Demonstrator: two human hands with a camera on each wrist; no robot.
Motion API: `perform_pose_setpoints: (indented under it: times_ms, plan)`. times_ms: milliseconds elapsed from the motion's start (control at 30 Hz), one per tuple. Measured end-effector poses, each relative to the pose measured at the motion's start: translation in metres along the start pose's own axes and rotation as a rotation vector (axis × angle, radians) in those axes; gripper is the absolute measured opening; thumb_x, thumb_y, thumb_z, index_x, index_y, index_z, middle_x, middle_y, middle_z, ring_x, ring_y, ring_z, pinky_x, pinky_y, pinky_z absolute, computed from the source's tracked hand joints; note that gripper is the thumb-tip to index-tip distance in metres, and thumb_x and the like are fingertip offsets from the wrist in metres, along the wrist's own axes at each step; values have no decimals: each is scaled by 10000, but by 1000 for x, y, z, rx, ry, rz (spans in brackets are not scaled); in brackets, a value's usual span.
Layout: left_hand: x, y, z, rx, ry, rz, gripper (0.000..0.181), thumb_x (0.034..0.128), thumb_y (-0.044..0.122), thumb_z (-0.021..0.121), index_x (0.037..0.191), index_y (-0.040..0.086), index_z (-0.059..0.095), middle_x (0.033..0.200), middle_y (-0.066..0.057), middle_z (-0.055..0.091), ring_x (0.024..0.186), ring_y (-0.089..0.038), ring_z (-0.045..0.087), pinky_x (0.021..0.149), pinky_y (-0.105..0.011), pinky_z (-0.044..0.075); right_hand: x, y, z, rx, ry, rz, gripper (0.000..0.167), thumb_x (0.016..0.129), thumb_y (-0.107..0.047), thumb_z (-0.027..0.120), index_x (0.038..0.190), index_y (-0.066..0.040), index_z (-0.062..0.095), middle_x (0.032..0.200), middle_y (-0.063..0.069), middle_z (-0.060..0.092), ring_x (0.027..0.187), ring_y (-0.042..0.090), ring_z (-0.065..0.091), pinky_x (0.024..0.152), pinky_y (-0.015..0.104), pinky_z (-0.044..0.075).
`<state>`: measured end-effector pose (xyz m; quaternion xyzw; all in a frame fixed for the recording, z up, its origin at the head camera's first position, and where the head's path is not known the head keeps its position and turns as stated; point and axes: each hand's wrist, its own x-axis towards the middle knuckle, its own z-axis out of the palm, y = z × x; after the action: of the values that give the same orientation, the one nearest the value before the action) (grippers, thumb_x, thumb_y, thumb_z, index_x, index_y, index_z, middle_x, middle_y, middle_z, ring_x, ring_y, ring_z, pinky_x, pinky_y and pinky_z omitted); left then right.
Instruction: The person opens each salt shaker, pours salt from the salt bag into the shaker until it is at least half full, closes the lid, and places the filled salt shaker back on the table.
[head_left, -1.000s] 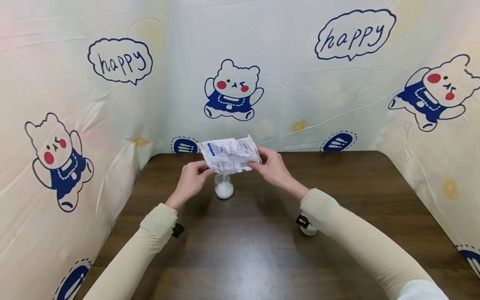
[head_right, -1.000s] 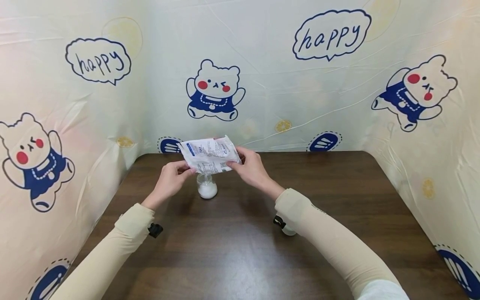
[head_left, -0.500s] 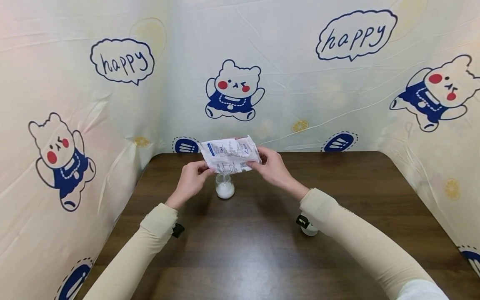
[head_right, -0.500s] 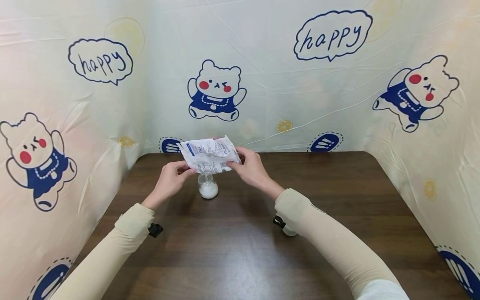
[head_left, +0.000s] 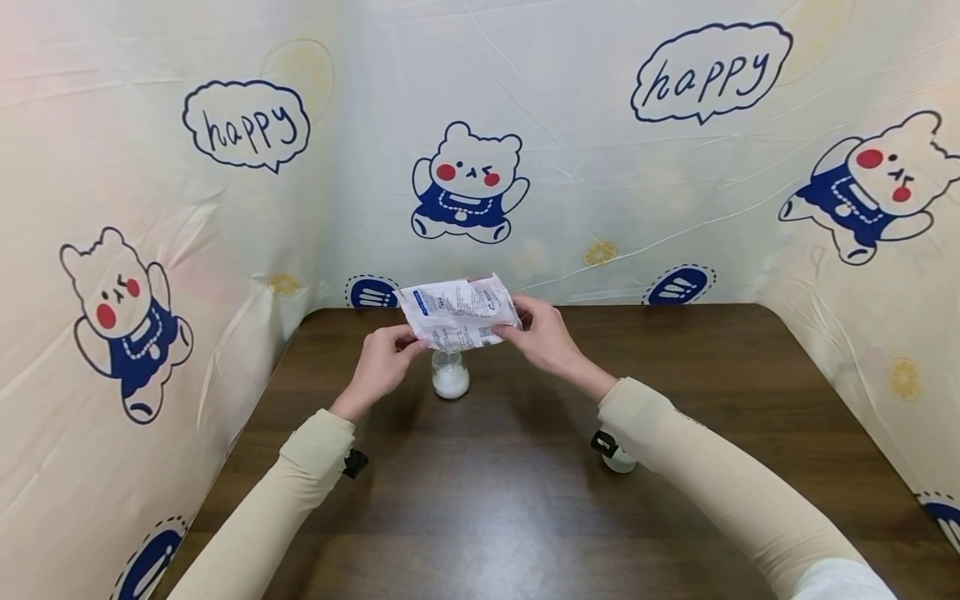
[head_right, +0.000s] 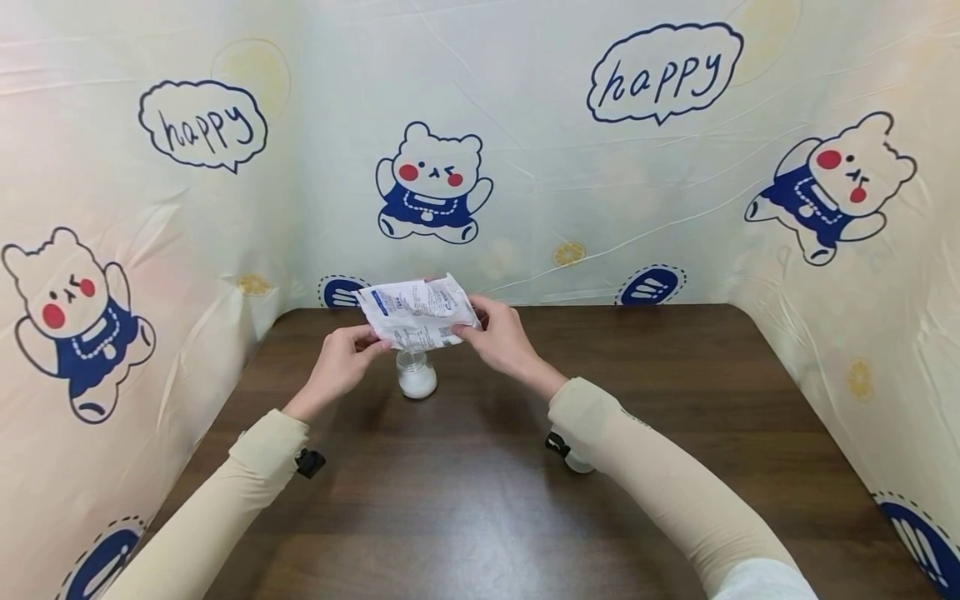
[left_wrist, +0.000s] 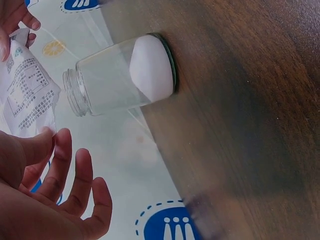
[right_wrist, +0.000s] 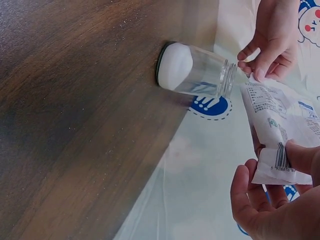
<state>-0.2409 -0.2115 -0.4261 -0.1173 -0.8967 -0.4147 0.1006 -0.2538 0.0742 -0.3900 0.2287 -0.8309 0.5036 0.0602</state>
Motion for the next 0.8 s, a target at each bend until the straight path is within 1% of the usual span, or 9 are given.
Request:
perform_pose_setpoints:
  times_ms: [200, 400, 800]
  plan:
    - [-1, 1, 0, -11, -10, -6, 160, 1006, 77, 730, 1146, 15, 776, 998, -111, 765, 804, -262, 641, 717, -384, 528, 0, 1, 0, 3, -2, 17, 320, 962, -62, 778, 1274, -43, 707, 1109, 95, 746, 821, 220, 645, 707, 322, 538]
    - [0, 1, 1, -7, -18, -9, 166, 1008, 75, 728, 1153, 10, 774, 1004, -116, 766, 806, -261, 646, 720, -391, 535, 0, 4, 0, -3, -2, 13, 313, 966, -66, 774, 1271, -43, 708, 1103, 100, 745, 817, 226, 648, 704, 330, 540]
    - [3, 3, 3, -13, -11, 8, 182, 1014, 69, 717, 1176, 3, 766, 1023, -127, 768, 826, -262, 668, 728, -392, 548, 0, 3, -3, 8, 6, 10, 321, 965, -54, 770, 1279, -34, 705, 1108, 109, 746, 831, 230, 654, 708, 335, 545]
